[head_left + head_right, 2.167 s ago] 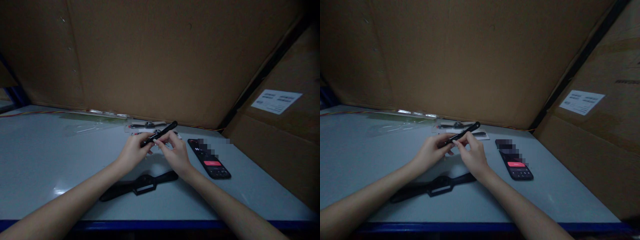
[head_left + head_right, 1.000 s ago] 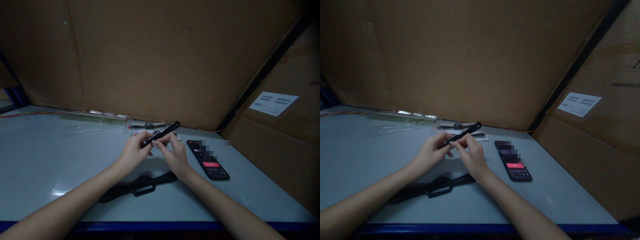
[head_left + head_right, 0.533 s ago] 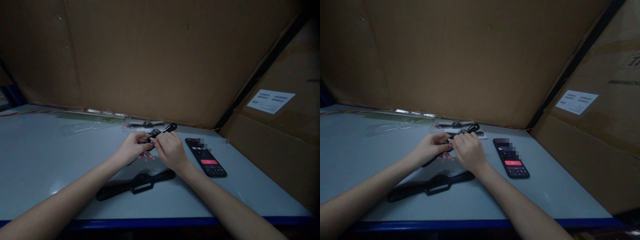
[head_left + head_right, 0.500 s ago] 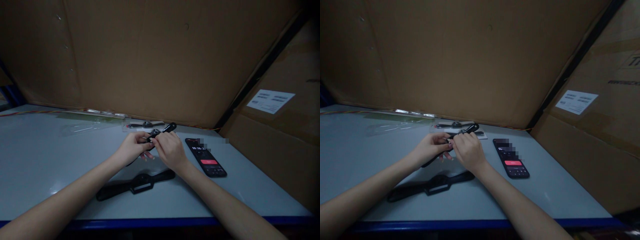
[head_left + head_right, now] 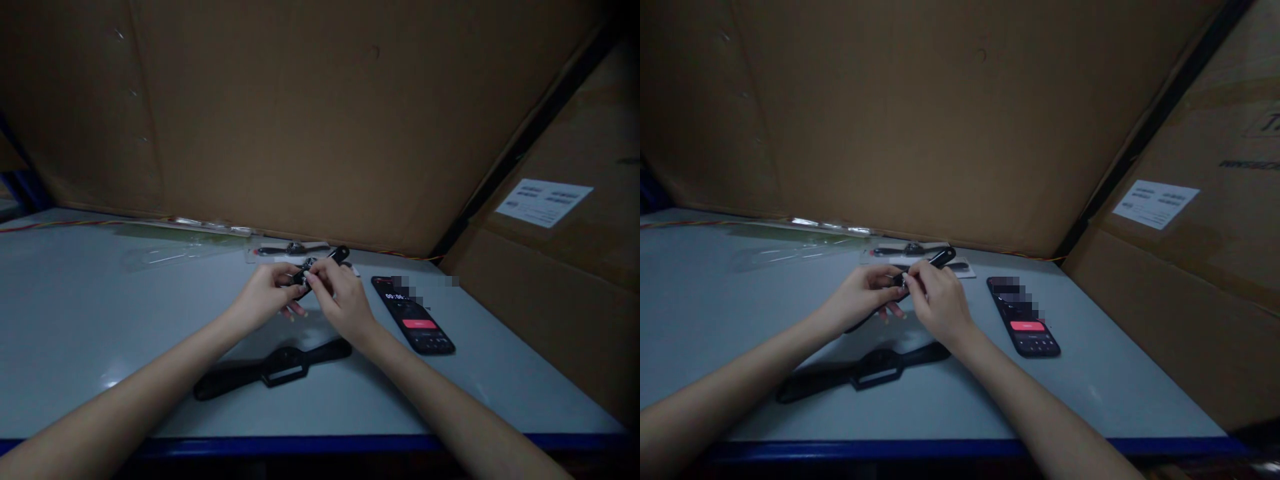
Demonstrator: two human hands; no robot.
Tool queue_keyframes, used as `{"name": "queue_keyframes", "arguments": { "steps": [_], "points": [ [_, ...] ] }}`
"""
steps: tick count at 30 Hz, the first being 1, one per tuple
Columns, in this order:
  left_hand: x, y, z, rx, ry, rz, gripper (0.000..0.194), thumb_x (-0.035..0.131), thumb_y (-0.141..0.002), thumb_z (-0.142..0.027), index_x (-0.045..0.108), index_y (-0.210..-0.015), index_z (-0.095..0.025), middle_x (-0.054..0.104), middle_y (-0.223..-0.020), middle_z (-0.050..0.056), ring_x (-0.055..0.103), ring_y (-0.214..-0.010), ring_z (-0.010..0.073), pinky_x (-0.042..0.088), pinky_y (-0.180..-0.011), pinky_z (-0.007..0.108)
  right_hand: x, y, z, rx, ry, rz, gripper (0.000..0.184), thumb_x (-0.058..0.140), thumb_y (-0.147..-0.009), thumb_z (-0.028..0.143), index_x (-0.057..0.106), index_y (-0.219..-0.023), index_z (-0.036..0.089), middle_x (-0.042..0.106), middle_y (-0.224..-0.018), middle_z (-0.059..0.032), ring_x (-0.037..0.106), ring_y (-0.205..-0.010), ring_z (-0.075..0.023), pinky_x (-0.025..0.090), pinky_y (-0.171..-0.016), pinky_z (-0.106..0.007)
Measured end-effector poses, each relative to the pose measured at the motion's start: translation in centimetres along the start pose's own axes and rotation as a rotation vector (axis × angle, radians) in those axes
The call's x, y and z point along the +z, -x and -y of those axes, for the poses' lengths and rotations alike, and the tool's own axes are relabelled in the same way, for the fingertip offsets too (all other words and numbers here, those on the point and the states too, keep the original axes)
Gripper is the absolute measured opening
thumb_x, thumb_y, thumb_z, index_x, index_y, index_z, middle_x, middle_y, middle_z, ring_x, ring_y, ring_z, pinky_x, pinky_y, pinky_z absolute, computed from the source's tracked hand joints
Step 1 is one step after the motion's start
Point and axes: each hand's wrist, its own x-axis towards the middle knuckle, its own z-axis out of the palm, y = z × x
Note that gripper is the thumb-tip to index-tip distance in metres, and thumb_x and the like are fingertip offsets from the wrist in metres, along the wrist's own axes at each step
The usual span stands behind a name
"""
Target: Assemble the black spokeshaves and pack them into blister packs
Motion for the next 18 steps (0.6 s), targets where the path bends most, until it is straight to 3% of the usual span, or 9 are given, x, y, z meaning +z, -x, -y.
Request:
{"name": "queue_keyframes", "arguments": {
  "steps": [11, 18],
  "points": [
    [0.0, -0.2, -0.3, -0.031, 0.048, -0.032, 0.014, 0.054, -0.072, -0.003, 0.056, -0.084, -0.01, 0.064, -0.057, 0.001, 0.062, -0.046, 0.0113, 0.046, -0.038, 0.016, -0.6, 0.0, 0.3, -0.225, 0.011, 0.056, 0.013, 0.05, -0.085, 0.025, 0.058, -0.076, 0.018, 0.064, -0.067, -0.0002, 0.056, -0.06, -0.0136, 0.033, -0.064, -0.03],
    [0.0, -0.1, -0.2, -0.042, 0.068, 0.011, 0.012, 0.057, -0.074, -0.008, 0.056, -0.086, -0.01, 0.065, -0.062, 0.002, 0.063, -0.049, 0.0127, 0.047, -0.039, 0.017, -1.1, -0.1, 0.0, -0.263, 0.028, 0.061, 0.017, 0.048, -0.085, 0.021, 0.062, -0.094, 0.017, 0.067, -0.074, -0.0024, 0.058, -0.064, -0.0149, 0.033, -0.064, -0.032]
  ]
}}
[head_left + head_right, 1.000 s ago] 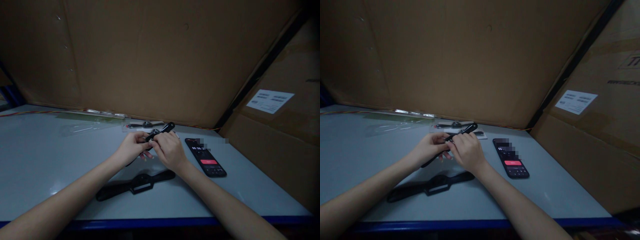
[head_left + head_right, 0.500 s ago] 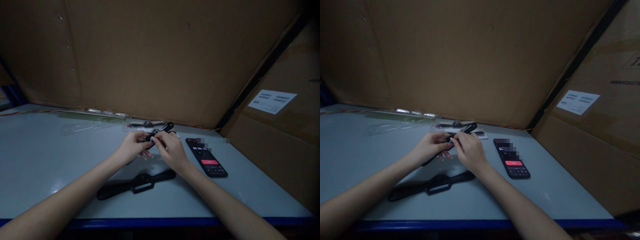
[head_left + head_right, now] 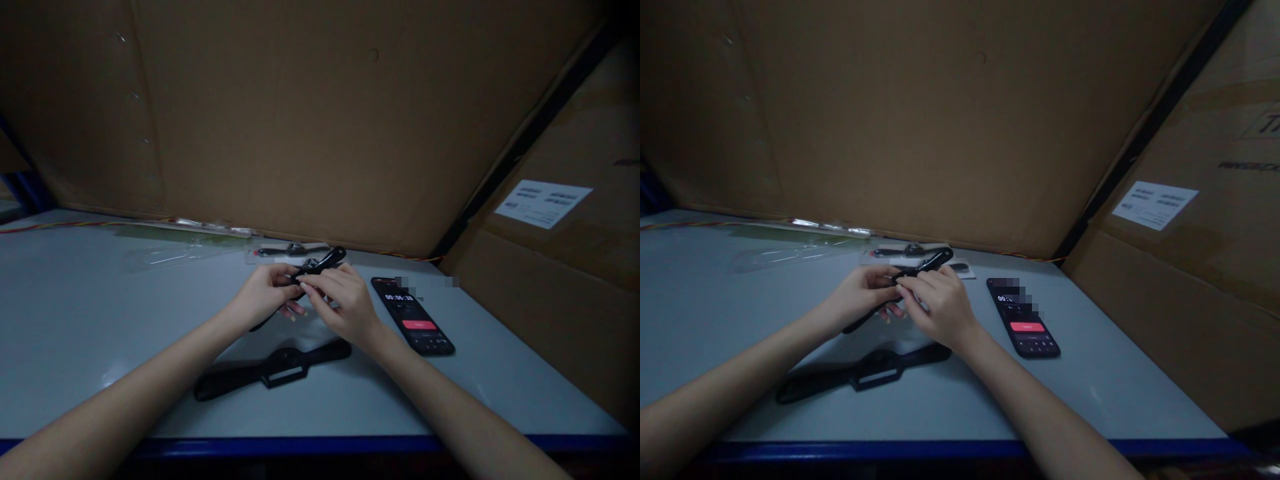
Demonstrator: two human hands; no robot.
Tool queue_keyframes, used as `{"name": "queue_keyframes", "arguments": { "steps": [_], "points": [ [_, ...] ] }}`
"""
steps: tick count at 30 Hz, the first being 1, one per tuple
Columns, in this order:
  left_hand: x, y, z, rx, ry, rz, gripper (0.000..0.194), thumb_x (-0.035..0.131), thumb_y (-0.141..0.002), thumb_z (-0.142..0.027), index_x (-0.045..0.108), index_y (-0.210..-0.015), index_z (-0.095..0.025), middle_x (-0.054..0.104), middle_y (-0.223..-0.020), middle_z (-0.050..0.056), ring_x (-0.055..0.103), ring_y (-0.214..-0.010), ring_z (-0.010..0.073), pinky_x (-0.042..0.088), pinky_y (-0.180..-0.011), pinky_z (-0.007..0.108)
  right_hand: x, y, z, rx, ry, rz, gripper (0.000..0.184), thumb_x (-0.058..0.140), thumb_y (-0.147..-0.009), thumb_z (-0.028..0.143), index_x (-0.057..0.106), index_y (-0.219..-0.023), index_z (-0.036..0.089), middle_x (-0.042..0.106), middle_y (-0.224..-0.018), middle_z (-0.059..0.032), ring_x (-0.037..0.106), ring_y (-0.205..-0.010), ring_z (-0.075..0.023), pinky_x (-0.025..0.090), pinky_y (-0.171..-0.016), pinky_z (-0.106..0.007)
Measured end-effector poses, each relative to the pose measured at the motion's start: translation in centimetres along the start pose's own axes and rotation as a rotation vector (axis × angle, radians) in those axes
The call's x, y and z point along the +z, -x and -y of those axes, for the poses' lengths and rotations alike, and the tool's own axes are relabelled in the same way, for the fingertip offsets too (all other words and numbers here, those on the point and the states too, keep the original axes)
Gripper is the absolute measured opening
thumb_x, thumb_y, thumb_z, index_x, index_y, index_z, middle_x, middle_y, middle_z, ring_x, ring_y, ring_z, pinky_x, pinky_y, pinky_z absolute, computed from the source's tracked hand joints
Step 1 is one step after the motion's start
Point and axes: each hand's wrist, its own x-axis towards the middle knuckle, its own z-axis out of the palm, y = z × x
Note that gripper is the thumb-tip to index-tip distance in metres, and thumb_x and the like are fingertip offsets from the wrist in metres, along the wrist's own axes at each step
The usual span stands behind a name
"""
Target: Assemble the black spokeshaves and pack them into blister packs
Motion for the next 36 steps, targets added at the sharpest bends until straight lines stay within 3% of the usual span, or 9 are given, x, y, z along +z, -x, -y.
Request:
{"name": "queue_keyframes", "arguments": {
  "steps": [11, 21, 30, 36],
  "points": [
    [-0.27, -0.13, -0.16, -0.033, 0.043, 0.012, 0.016, 0.06, -0.072, -0.008, 0.056, -0.088, -0.009, 0.066, -0.065, 0.003, 0.064, -0.049, 0.0151, 0.047, -0.039, 0.019, -0.19, 0.17, -0.27, 0.031, 0.029, -0.033, 0.015, 0.049, -0.084, 0.02, 0.063, -0.078, 0.015, 0.066, -0.066, -0.0008, 0.056, -0.058, -0.0129, 0.031, -0.063, -0.031],
    [-0.28, -0.03, -0.26, -0.013, 0.01, 0.015, 0.013, 0.059, -0.074, -0.009, 0.056, -0.086, -0.009, 0.065, -0.062, 0.003, 0.064, -0.049, 0.014, 0.046, -0.039, 0.017, -0.45, 0.09, 0.0, -0.01, 0.0, -0.015, 0.018, 0.049, -0.085, 0.018, 0.063, -0.096, 0.016, 0.071, -0.086, -0.0022, 0.061, -0.066, -0.0137, 0.031, -0.064, -0.031],
    [-0.52, -0.25, -0.18, -0.016, 0.009, 0.018, 0.016, 0.057, -0.074, -0.006, 0.055, -0.09, -0.009, 0.066, -0.066, 0.004, 0.065, -0.05, 0.0162, 0.047, -0.039, 0.019, -0.32, 0.35, -0.32, 0.038, 0.049, -0.016, 0.019, 0.046, -0.086, 0.019, 0.064, -0.081, 0.016, 0.07, -0.073, -0.0027, 0.058, -0.06, -0.0131, 0.031, -0.063, -0.031],
    [-0.58, -0.42, 0.06, 0.002, 0.025, 0.006, 0.016, 0.059, -0.073, -0.007, 0.055, -0.088, -0.009, 0.066, -0.065, 0.004, 0.065, -0.049, 0.0148, 0.047, -0.039, 0.018, -0.4, 0.17, -0.03, -0.031, -0.007, 0.038, 0.019, 0.047, -0.086, 0.019, 0.065, -0.09, 0.016, 0.07, -0.071, -0.0012, 0.059, -0.06, -0.0129, 0.03, -0.061, -0.03]
  ]
}}
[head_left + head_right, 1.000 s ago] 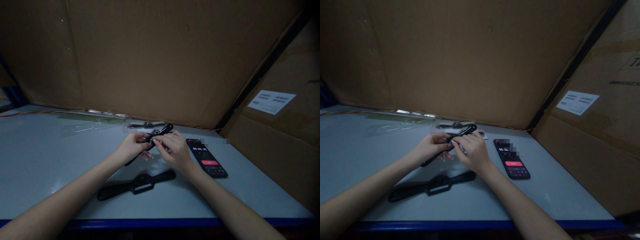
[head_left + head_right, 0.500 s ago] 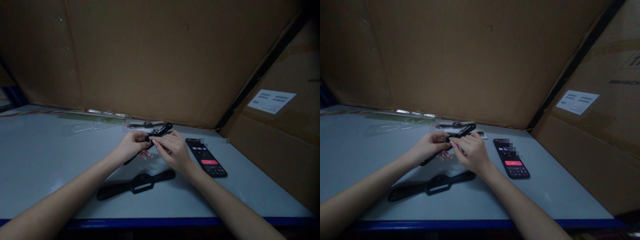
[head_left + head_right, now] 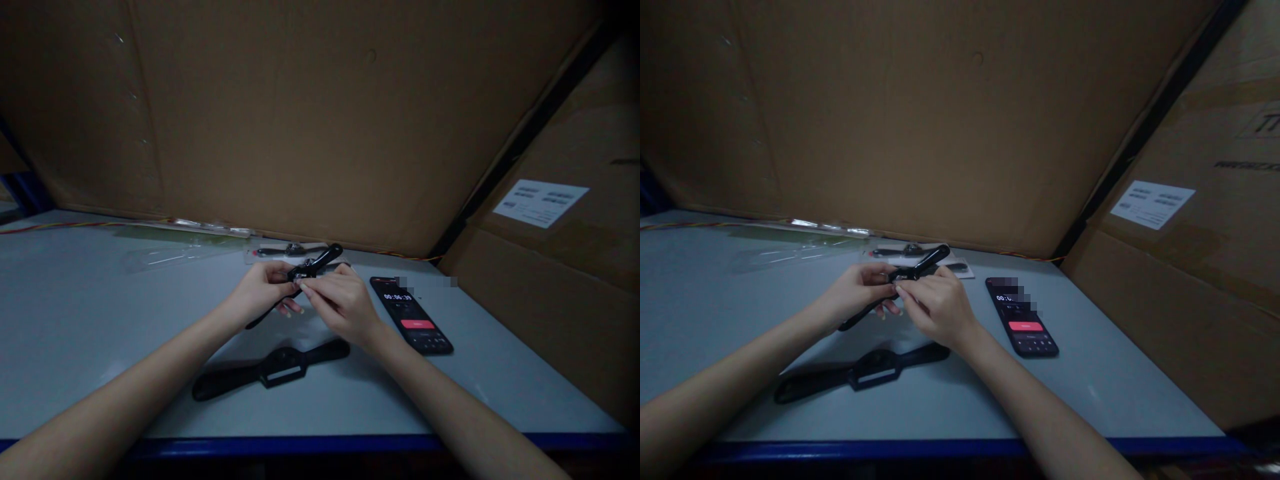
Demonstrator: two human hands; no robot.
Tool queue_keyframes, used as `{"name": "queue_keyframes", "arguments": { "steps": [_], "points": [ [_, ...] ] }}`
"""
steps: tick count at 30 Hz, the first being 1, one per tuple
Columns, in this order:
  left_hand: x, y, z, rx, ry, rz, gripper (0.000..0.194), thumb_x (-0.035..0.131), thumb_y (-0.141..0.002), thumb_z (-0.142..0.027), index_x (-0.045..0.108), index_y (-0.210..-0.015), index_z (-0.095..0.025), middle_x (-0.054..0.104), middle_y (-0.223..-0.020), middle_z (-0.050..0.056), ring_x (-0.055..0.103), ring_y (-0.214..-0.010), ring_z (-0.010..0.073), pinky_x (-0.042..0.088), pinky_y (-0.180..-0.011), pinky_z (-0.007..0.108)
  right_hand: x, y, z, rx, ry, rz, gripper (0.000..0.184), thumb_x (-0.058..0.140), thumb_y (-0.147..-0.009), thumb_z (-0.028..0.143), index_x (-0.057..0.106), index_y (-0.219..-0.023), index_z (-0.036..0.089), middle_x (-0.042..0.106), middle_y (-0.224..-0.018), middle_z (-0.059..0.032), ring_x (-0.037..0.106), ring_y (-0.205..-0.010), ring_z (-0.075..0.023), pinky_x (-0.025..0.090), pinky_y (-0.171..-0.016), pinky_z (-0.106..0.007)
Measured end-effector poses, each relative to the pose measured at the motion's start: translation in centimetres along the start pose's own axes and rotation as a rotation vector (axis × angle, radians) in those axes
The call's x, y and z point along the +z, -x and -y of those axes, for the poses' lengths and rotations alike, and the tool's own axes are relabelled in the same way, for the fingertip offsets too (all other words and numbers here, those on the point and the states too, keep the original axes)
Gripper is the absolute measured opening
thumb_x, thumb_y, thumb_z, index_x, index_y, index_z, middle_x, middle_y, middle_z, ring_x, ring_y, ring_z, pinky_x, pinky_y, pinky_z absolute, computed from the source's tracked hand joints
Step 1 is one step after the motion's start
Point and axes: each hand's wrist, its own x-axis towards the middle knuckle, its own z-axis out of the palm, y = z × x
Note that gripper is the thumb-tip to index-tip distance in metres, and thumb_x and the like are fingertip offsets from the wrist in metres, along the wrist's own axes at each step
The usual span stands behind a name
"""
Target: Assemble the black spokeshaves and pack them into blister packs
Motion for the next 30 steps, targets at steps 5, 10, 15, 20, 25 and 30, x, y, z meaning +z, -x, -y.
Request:
{"name": "queue_keyframes", "arguments": {
  "steps": [5, 10, 15, 20, 25, 30],
  "points": [
    [0.14, 0.0, 0.08, -0.019, -0.003, 0.001, 0.017, 0.061, -0.073, -0.01, 0.055, -0.088, -0.009, 0.066, -0.064, 0.003, 0.065, -0.049, 0.0154, 0.048, -0.039, 0.019, -0.17, -0.06, -0.07, 0.022, 0.039, -0.027, 0.02, 0.047, -0.087, 0.02, 0.064, -0.096, 0.016, 0.072, -0.086, -0.003, 0.063, -0.067, -0.0142, 0.031, -0.063, -0.031],
    [0.1, 0.14, -0.21, -0.027, -0.034, -0.01, 0.018, 0.058, -0.075, -0.008, 0.055, -0.092, -0.009, 0.066, -0.066, 0.004, 0.065, -0.05, 0.0154, 0.047, -0.039, 0.018, -0.04, 0.09, -0.24, 0.094, 0.071, -0.065, 0.02, 0.045, -0.087, 0.02, 0.065, -0.088, 0.016, 0.071, -0.08, -0.0049, 0.062, -0.065, -0.0145, 0.032, -0.063, -0.031],
    [-0.06, 0.2, -0.48, -0.005, -0.017, -0.02, 0.018, 0.059, -0.072, -0.006, 0.056, -0.09, -0.008, 0.067, -0.071, 0.006, 0.065, -0.051, 0.0148, 0.047, -0.039, 0.018, 0.15, 0.11, -0.06, 0.076, 0.014, -0.009, 0.021, 0.045, -0.087, 0.018, 0.065, -0.082, 0.017, 0.071, -0.074, -0.0029, 0.06, -0.061, -0.0133, 0.032, -0.062, -0.03],
    [0.03, 0.2, -0.2, 0.002, -0.023, 0.001, 0.014, 0.058, -0.074, -0.008, 0.055, -0.088, -0.009, 0.065, -0.065, 0.004, 0.064, -0.05, 0.0145, 0.047, -0.039, 0.018, 0.04, 0.09, 0.12, 0.025, -0.043, -0.012, 0.02, 0.046, -0.087, 0.019, 0.064, -0.097, 0.016, 0.072, -0.084, -0.004, 0.063, -0.067, -0.0136, 0.033, -0.062, -0.03],
    [0.1, 0.18, 0.01, 0.01, -0.034, 0.012, 0.018, 0.06, -0.073, -0.01, 0.055, -0.091, -0.009, 0.066, -0.069, 0.005, 0.065, -0.05, 0.0147, 0.046, -0.039, 0.018, -0.08, 0.07, -0.11, 0.064, -0.011, -0.081, 0.022, 0.049, -0.086, 0.023, 0.063, -0.101, 0.017, 0.071, -0.076, -0.002, 0.06, -0.057, -0.0121, 0.032, -0.06, -0.03],
    [0.02, 0.12, -0.09, -0.009, -0.054, 0.006, 0.018, 0.057, -0.075, -0.007, 0.055, -0.093, -0.009, 0.066, -0.069, 0.004, 0.064, -0.05, 0.0137, 0.047, -0.039, 0.018, -0.18, -0.03, -0.17, 0.047, 0.083, -0.064, 0.021, 0.048, -0.086, 0.021, 0.064, -0.097, 0.016, 0.071, -0.075, -0.0017, 0.059, -0.058, -0.0124, 0.031, -0.061, -0.031]
  ]
}}
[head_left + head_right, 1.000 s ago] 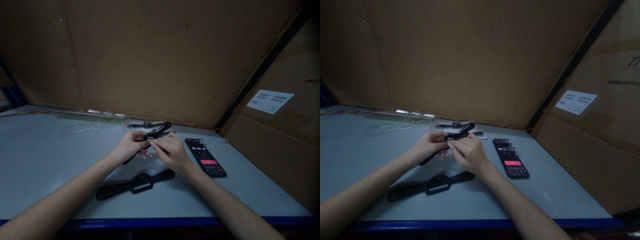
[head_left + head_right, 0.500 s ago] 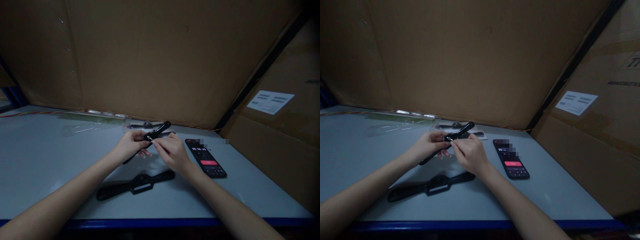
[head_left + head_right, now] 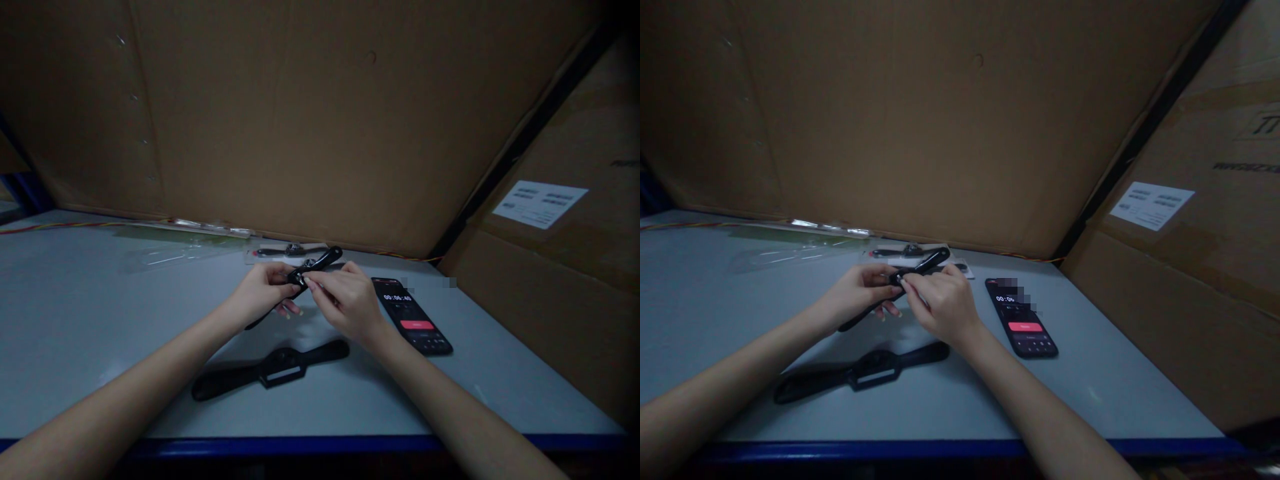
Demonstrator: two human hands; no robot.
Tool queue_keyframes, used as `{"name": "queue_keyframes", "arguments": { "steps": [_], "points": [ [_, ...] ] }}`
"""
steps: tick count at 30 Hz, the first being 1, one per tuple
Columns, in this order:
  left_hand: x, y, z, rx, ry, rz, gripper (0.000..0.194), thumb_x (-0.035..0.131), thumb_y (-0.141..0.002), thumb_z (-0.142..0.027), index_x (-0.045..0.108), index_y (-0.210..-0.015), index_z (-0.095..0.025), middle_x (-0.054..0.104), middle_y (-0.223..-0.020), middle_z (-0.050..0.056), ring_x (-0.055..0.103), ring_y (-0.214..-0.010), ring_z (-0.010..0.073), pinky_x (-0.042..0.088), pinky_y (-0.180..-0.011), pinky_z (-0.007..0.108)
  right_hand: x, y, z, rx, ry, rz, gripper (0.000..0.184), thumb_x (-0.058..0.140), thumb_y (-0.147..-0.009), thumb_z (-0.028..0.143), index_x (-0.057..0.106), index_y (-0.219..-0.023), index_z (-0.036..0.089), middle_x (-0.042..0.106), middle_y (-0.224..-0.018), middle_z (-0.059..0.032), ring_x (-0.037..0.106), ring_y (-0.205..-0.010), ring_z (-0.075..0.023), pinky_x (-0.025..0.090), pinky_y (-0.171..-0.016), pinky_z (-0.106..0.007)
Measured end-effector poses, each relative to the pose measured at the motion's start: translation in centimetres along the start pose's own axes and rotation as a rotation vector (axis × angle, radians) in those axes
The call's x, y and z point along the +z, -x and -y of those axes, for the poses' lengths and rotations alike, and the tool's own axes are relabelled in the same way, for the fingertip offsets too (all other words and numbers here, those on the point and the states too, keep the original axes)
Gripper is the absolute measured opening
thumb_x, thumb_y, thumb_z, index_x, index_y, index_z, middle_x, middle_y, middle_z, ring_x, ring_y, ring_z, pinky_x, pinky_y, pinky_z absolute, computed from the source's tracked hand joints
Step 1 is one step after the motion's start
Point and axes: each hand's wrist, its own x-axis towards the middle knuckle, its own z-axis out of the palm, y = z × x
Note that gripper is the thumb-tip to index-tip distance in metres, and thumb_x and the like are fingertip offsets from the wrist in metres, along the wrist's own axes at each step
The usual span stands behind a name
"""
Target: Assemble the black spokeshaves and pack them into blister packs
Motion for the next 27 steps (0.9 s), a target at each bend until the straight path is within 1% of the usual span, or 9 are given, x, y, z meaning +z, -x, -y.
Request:
{"name": "queue_keyframes", "arguments": {
  "steps": [3, 6, 11, 15, 17, 21, 24, 27],
  "points": [
    [-0.04, 0.03, -0.03, 0.004, 0.014, 0.012, 0.018, 0.056, -0.075, -0.005, 0.055, -0.092, -0.009, 0.066, -0.069, 0.004, 0.065, -0.05, 0.0139, 0.047, -0.038, 0.018, -0.12, -0.04, 0.02, -0.069, 0.023, 0.047, 0.026, 0.047, -0.085, 0.019, 0.061, -0.106, 0.015, 0.07, -0.074, -0.0017, 0.059, -0.06, -0.0132, 0.03, -0.061, -0.031],
    [-0.06, 0.08, -0.04, 0.0, 0.025, 0.002, 0.015, 0.055, -0.075, -0.005, 0.055, -0.089, -0.008, 0.065, -0.064, 0.003, 0.064, -0.049, 0.0143, 0.047, -0.038, 0.018, -0.14, -0.01, -0.05, -0.119, 0.067, 0.094, 0.026, 0.047, -0.084, 0.018, 0.063, -0.104, 0.016, 0.069, -0.07, -0.0014, 0.059, -0.062, -0.0146, 0.029, -0.061, -0.031],
    [-0.1, 0.0, 0.04, 0.005, 0.047, 0.004, 0.018, 0.058, -0.073, -0.006, 0.055, -0.091, -0.009, 0.066, -0.068, 0.004, 0.065, -0.05, 0.0151, 0.048, -0.039, 0.019, 0.09, 0.15, -0.18, -0.03, 0.036, 0.036, 0.024, 0.047, -0.083, 0.016, 0.062, -0.101, 0.016, 0.07, -0.075, -0.0024, 0.059, -0.062, -0.0134, 0.031, -0.063, -0.03],
    [-0.18, -0.02, -0.12, 0.012, 0.024, -0.002, 0.018, 0.058, -0.073, -0.007, 0.056, -0.091, -0.009, 0.066, -0.07, 0.005, 0.065, -0.05, 0.015, 0.047, -0.038, 0.018, 0.42, 0.27, -0.19, 0.044, 0.013, 0.021, 0.018, 0.047, -0.082, 0.017, 0.064, -0.089, 0.016, 0.063, -0.058, 0.0009, 0.053, -0.05, -0.012, 0.031, -0.061, -0.03],
    [-0.2, 0.06, -0.34, 0.02, 0.019, -0.026, 0.018, 0.059, -0.072, -0.006, 0.056, -0.09, -0.009, 0.066, -0.071, 0.005, 0.065, -0.05, 0.0146, 0.046, -0.037, 0.017, 0.6, 0.31, -0.22, 0.032, -0.016, 0.049, 0.017, 0.047, -0.08, 0.016, 0.063, -0.086, 0.016, 0.061, -0.056, 0.0016, 0.052, -0.05, -0.0121, 0.031, -0.061, -0.029],
    [-0.18, 0.2, -0.69, 0.025, 0.02, -0.054, 0.018, 0.059, -0.071, -0.003, 0.056, -0.088, -0.009, 0.064, -0.064, 0.003, 0.064, -0.048, 0.0143, 0.046, -0.037, 0.017, 0.6, 0.32, -0.25, -0.021, -0.054, 0.101, 0.018, 0.046, -0.08, 0.014, 0.063, -0.087, 0.017, 0.063, -0.06, 0.0008, 0.054, -0.055, -0.0128, 0.031, -0.062, -0.029],
    [-0.1, 0.19, -0.7, 0.015, 0.023, -0.044, 0.019, 0.059, -0.071, -0.004, 0.056, -0.09, -0.009, 0.064, -0.066, 0.003, 0.064, -0.049, 0.0145, 0.047, -0.038, 0.018, 0.24, 0.2, -0.16, 0.0, -0.059, 0.071, 0.018, 0.045, -0.082, 0.016, 0.062, -0.088, 0.018, 0.061, -0.058, 0.0017, 0.052, -0.052, -0.0118, 0.031, -0.062, -0.029],
    [0.02, 0.17, -0.58, 0.008, -0.002, -0.035, 0.021, 0.058, -0.072, -0.005, 0.055, -0.093, -0.008, 0.065, -0.069, 0.004, 0.065, -0.051, 0.0148, 0.048, -0.039, 0.019, -0.02, 0.05, 0.03, 0.061, -0.05, 0.015, 0.018, 0.045, -0.084, 0.019, 0.062, -0.092, 0.016, 0.058, -0.055, 0.0025, 0.051, -0.05, -0.0112, 0.031, -0.061, -0.029]
  ]
}}
